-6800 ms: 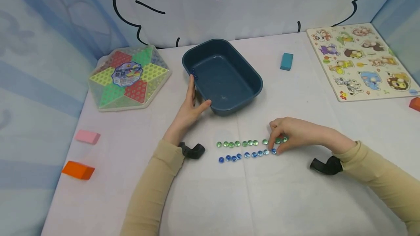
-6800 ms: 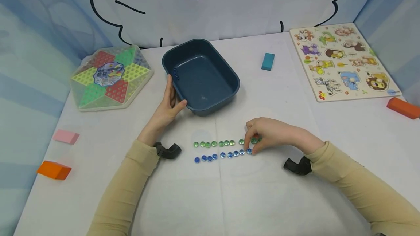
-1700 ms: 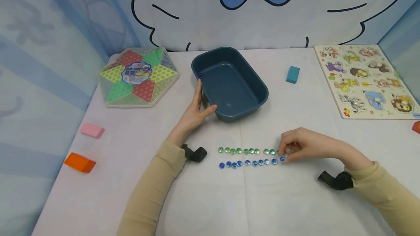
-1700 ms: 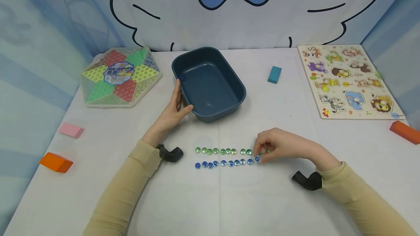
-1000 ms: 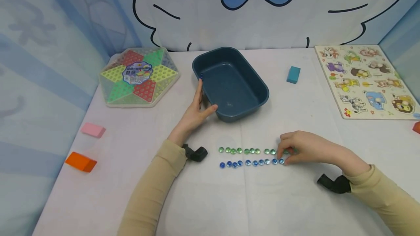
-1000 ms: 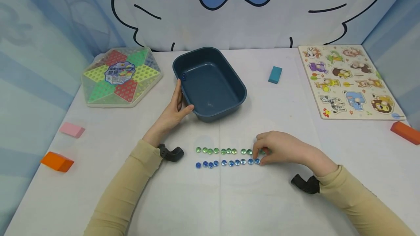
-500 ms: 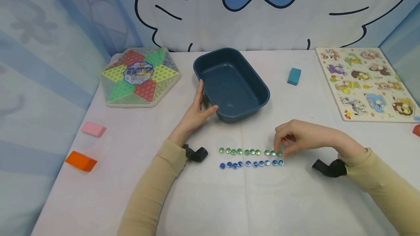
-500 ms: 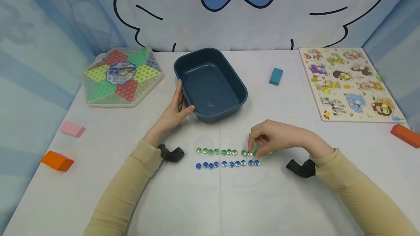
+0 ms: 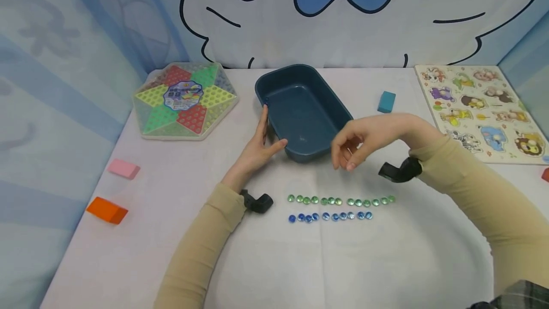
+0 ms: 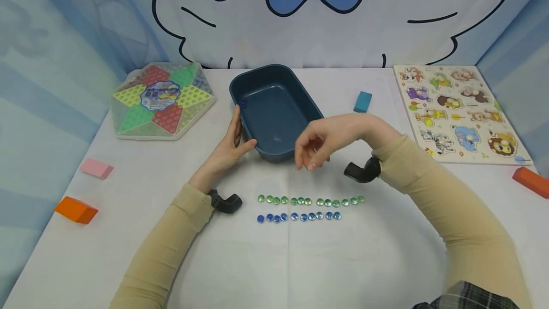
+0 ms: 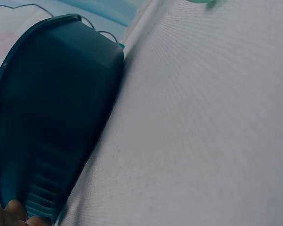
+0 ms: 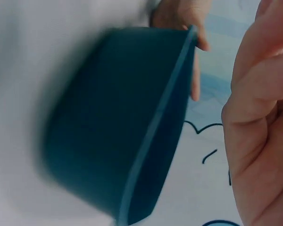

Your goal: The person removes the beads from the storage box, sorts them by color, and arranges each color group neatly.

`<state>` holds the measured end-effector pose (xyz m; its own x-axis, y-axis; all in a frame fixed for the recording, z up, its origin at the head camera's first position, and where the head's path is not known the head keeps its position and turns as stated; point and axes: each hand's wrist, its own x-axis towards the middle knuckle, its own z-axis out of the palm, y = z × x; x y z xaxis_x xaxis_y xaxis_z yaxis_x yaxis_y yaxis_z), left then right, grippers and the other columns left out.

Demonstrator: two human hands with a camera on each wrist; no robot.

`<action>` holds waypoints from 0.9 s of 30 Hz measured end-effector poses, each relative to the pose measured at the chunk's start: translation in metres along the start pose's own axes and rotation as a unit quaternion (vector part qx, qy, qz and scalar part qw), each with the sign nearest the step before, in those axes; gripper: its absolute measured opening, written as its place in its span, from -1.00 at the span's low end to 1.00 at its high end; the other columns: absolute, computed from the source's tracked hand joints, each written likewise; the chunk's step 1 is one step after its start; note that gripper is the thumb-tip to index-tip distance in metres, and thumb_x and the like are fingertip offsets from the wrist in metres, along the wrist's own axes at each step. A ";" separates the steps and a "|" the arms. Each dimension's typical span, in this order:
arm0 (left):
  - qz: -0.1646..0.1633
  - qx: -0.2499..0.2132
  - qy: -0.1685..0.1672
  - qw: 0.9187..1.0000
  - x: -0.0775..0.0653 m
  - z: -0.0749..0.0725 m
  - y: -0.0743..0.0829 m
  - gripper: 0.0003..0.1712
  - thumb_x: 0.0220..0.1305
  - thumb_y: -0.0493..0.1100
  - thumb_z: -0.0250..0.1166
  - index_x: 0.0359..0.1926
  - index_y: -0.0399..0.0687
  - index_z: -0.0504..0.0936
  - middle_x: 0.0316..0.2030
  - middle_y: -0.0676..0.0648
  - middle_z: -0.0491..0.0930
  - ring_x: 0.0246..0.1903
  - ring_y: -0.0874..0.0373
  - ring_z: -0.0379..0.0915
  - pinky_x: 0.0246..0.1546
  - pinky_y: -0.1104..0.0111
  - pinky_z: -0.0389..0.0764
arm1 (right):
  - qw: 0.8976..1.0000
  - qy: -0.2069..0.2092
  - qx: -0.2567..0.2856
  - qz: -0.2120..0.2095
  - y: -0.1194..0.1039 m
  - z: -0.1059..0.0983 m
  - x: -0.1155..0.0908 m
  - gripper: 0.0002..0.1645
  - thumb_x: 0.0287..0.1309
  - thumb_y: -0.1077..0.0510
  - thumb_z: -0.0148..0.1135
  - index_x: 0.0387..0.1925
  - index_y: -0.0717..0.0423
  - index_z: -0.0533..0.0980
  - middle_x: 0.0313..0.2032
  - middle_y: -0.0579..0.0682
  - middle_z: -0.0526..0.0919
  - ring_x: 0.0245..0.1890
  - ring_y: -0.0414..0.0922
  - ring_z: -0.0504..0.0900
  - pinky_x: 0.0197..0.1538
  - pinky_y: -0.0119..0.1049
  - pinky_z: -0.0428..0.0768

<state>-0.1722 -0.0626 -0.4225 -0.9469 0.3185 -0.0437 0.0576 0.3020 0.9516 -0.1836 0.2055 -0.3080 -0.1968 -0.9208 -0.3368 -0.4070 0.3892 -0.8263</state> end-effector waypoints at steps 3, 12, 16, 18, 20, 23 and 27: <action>0.002 -0.002 -0.001 1.000 0.001 0.000 0.001 0.11 0.18 0.02 0.27 0.41 0.47 -0.42 0.44 0.13 -0.39 0.43 0.15 -0.37 0.40 0.19 -0.08 | 1.000 -0.009 0.018 -0.002 -0.010 -0.022 0.013 -0.82 0.14 0.25 0.22 -0.19 0.17 0.57 -0.40 -0.04 0.58 -0.47 -0.19 0.50 -0.39 -0.36 0.55; -0.005 -0.008 -0.014 1.000 -0.007 -0.004 0.015 0.09 0.22 -0.04 0.24 0.43 0.34 -0.43 0.45 0.06 -0.39 0.43 0.12 -0.39 0.40 0.16 -0.09 | 0.997 0.079 0.026 -0.003 -0.010 -0.075 0.059 -0.72 0.18 0.21 0.18 -0.11 0.31 0.51 -0.29 0.18 0.55 -0.41 0.05 0.48 -0.32 -0.16 0.56; -0.010 -0.009 -0.020 1.000 -0.016 -0.006 0.031 0.07 0.25 -0.12 0.21 0.44 0.21 -0.43 0.45 -0.02 -0.40 0.43 0.06 -0.40 0.40 0.12 -0.11 | 0.985 0.160 0.062 0.013 0.000 -0.090 0.078 -0.75 0.19 0.18 0.17 -0.11 0.22 0.53 -0.30 0.09 0.57 -0.43 0.03 0.44 -0.31 -0.21 0.53; -0.015 -0.009 -0.021 1.000 -0.017 -0.006 0.032 0.06 0.26 -0.11 0.21 0.44 0.25 -0.43 0.45 0.01 -0.40 0.43 0.08 -0.40 0.40 0.14 -0.10 | 0.976 0.204 0.076 0.027 0.006 -0.094 0.087 -0.75 0.20 0.15 0.16 -0.11 0.17 0.54 -0.30 0.02 0.57 -0.41 0.00 0.45 -0.29 -0.25 0.51; -0.016 -0.010 -0.022 1.000 -0.017 -0.006 0.033 0.06 0.26 -0.12 0.20 0.44 0.26 -0.42 0.45 0.03 -0.39 0.43 0.09 -0.39 0.40 0.14 -0.10 | 0.965 0.243 0.085 0.039 0.013 -0.097 0.095 -0.70 0.21 0.12 0.16 -0.08 0.20 0.52 -0.24 0.06 0.58 -0.36 0.02 0.46 -0.27 -0.26 0.51; -0.015 -0.014 -0.022 1.000 -0.016 -0.006 0.032 0.05 0.26 -0.12 0.21 0.44 0.25 -0.41 0.45 0.05 -0.39 0.43 0.10 -0.39 0.40 0.13 -0.10 | 0.953 0.285 0.082 0.061 0.023 -0.099 0.107 -0.60 0.21 0.07 0.16 -0.02 0.25 0.49 -0.17 0.13 0.56 -0.28 0.03 0.47 -0.21 -0.24 0.51; -0.008 -0.023 -0.022 0.999 -0.012 -0.005 0.025 0.06 0.25 -0.12 0.22 0.44 0.26 -0.41 0.45 0.06 -0.40 0.43 0.11 -0.41 0.40 0.13 -0.12 | 0.943 0.313 0.075 0.087 0.035 -0.101 0.121 -0.58 0.20 0.07 0.18 0.01 0.26 0.49 -0.12 0.11 0.55 -0.23 0.02 0.48 -0.14 -0.18 0.51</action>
<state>-0.1607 -0.0638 -0.3963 -0.9325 0.3541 -0.0718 0.0266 0.2655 0.9637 -0.3112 0.1100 -0.3319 -0.7554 -0.6303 -0.1790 -0.1996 0.4817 -0.8533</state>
